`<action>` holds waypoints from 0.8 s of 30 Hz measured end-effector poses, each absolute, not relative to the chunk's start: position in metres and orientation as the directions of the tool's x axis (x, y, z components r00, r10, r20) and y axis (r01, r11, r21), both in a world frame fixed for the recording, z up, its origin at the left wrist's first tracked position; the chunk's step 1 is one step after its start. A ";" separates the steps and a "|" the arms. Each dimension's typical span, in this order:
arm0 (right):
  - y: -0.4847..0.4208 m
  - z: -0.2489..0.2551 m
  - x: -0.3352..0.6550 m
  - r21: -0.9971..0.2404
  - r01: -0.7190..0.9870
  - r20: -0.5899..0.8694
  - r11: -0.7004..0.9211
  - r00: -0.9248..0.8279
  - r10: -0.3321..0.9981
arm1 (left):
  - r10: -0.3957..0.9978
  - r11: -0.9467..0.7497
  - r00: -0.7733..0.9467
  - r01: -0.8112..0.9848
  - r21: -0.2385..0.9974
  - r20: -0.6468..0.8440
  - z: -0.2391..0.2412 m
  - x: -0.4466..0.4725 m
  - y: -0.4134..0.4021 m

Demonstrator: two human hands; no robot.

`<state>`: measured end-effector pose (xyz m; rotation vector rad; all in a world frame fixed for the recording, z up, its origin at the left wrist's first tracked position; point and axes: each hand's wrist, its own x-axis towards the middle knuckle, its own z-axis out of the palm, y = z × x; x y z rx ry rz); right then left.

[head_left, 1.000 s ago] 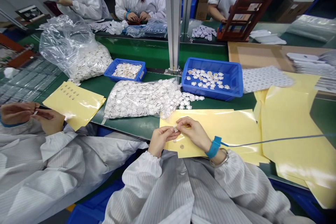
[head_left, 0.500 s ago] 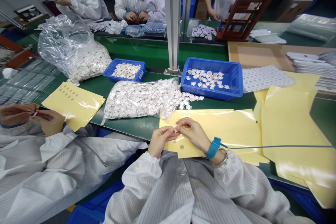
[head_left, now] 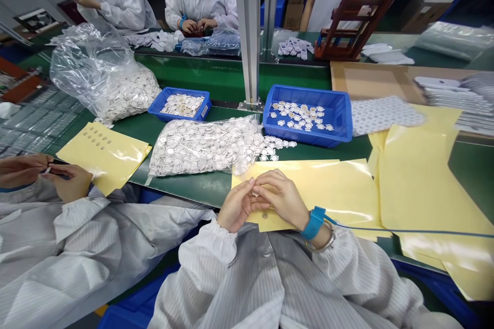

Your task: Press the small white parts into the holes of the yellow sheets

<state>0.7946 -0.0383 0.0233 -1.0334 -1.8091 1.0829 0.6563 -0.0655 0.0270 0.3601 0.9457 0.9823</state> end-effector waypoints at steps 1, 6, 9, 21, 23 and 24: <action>-0.039 0.026 0.796 -0.909 0.250 0.230 0.333 -0.365 0.902 | 0.834 0.536 0.234 -0.562 0.630 -0.500 0.027 0.659 -0.061; -0.044 0.025 0.818 -0.902 0.311 0.216 0.301 -0.279 0.936 | 0.877 0.478 0.138 -0.327 0.815 -0.459 0.024 0.660 -0.027; -0.053 0.015 0.834 -0.869 0.376 0.151 0.321 -0.417 0.896 | 0.966 0.256 -0.051 0.259 0.931 -0.252 0.020 0.659 -0.005; -0.069 -0.013 0.828 -0.648 0.563 0.130 0.513 -0.582 0.803 | 1.000 0.031 -0.029 0.979 0.199 -0.011 0.008 0.690 0.017; -0.069 -0.013 0.828 -0.656 0.556 0.133 0.511 -0.581 0.803 | 0.999 0.036 -0.029 0.969 0.246 -0.033 0.009 0.688 0.020; -0.069 -0.013 0.828 -0.661 0.549 0.136 0.512 -0.583 0.801 | 0.999 0.042 -0.031 0.960 0.276 -0.044 0.009 0.687 0.021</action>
